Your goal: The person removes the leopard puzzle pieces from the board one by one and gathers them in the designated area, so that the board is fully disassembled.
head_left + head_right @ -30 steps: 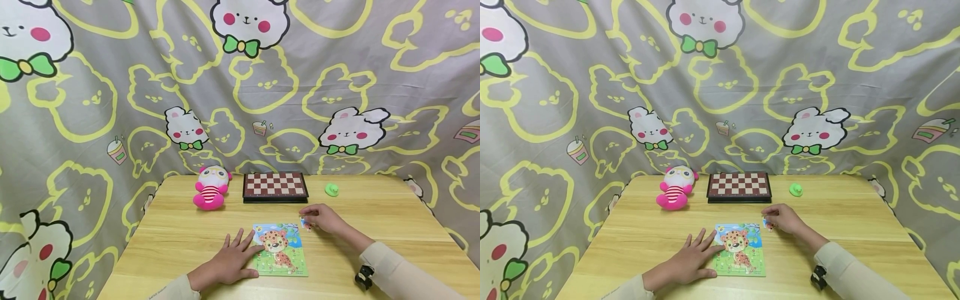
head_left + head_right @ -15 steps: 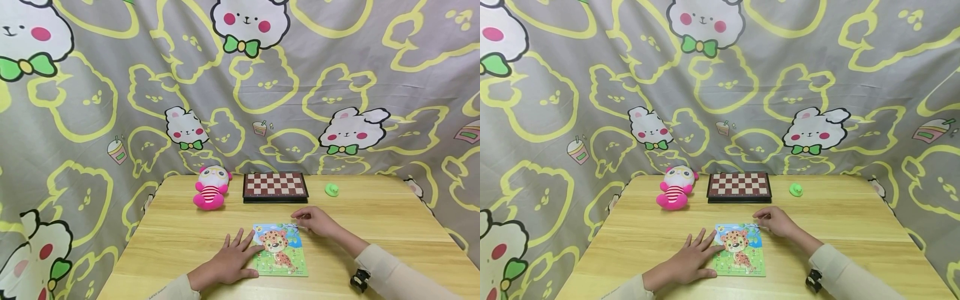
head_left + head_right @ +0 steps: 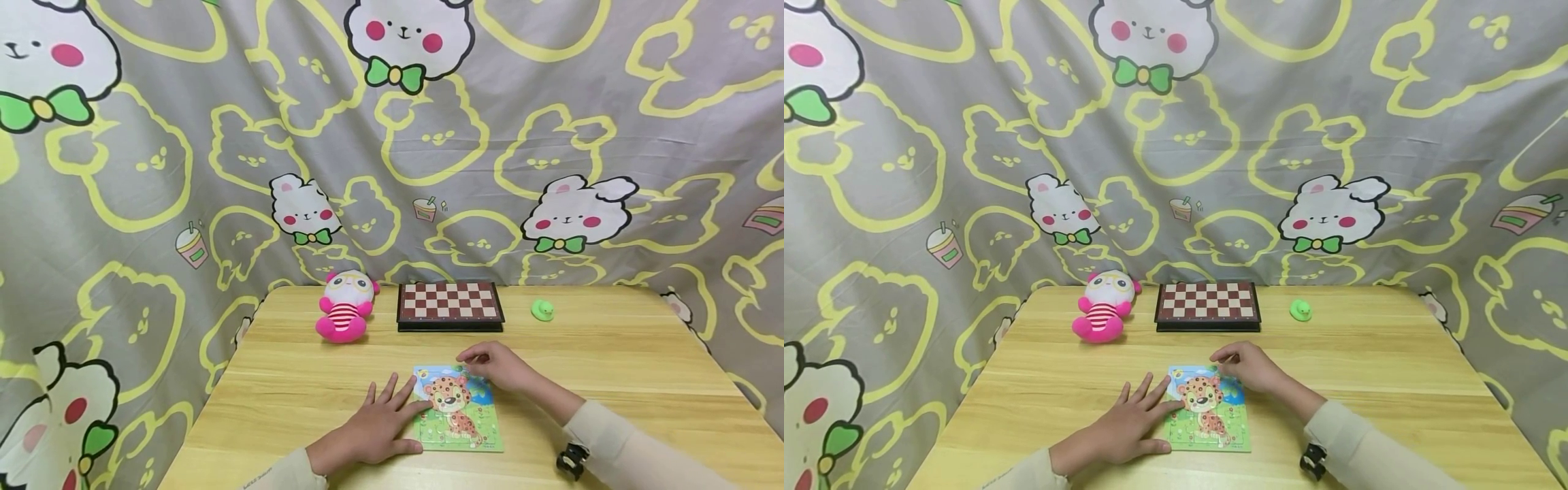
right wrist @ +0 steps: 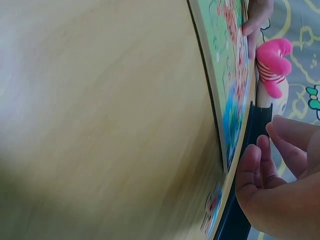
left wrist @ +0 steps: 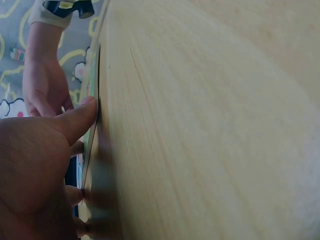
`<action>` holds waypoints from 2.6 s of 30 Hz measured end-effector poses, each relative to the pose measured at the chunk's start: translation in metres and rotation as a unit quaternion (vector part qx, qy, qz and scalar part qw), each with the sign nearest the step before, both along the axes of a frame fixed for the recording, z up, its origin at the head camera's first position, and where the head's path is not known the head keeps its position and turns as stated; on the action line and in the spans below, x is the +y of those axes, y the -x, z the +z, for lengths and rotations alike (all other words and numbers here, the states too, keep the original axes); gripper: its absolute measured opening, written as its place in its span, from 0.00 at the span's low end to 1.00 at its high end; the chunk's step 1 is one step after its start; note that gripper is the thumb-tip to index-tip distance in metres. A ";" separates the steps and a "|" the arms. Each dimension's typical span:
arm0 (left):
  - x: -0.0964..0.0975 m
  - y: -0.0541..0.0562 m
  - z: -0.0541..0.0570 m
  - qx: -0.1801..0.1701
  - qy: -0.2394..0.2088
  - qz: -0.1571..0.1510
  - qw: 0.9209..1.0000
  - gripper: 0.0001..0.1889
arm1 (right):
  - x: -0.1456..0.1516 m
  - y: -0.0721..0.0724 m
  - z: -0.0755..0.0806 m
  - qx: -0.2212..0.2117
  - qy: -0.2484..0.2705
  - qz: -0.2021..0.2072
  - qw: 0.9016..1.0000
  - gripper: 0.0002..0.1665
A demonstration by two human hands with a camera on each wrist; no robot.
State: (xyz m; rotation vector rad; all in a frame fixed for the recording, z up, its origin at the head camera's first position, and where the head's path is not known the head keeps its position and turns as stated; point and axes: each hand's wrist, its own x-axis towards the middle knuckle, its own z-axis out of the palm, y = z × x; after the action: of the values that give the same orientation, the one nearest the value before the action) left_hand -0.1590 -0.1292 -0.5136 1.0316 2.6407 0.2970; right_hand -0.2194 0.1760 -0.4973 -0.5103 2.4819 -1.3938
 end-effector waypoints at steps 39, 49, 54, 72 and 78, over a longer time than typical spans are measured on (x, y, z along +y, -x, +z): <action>0.000 0.000 0.000 0.010 0.002 -0.005 1.000 0.38 | -0.045 -0.013 -0.020 0.060 -0.067 0.018 0.996 0.16; 0.000 -0.001 0.002 0.004 0.001 -0.005 1.000 0.38 | -0.049 -0.014 -0.018 0.078 -0.097 0.014 0.992 0.14; 0.000 0.000 0.001 0.004 0.001 -0.005 1.000 0.38 | -0.050 -0.015 -0.016 0.056 -0.093 0.006 0.994 0.15; 0.000 0.000 -0.002 0.012 0.001 -0.004 1.000 0.38 | -0.046 -0.009 -0.019 0.051 -0.083 0.007 0.995 0.21; 0.000 0.000 -0.002 0.010 -0.001 -0.003 1.000 0.38 | -0.042 -0.006 -0.019 0.026 -0.065 -0.002 0.998 0.22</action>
State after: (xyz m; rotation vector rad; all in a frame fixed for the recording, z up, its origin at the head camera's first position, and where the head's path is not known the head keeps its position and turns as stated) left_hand -0.1587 -0.1296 -0.5159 1.0484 2.6537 0.2889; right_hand -0.2132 0.1343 -0.5159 -0.5199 2.5954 -1.2245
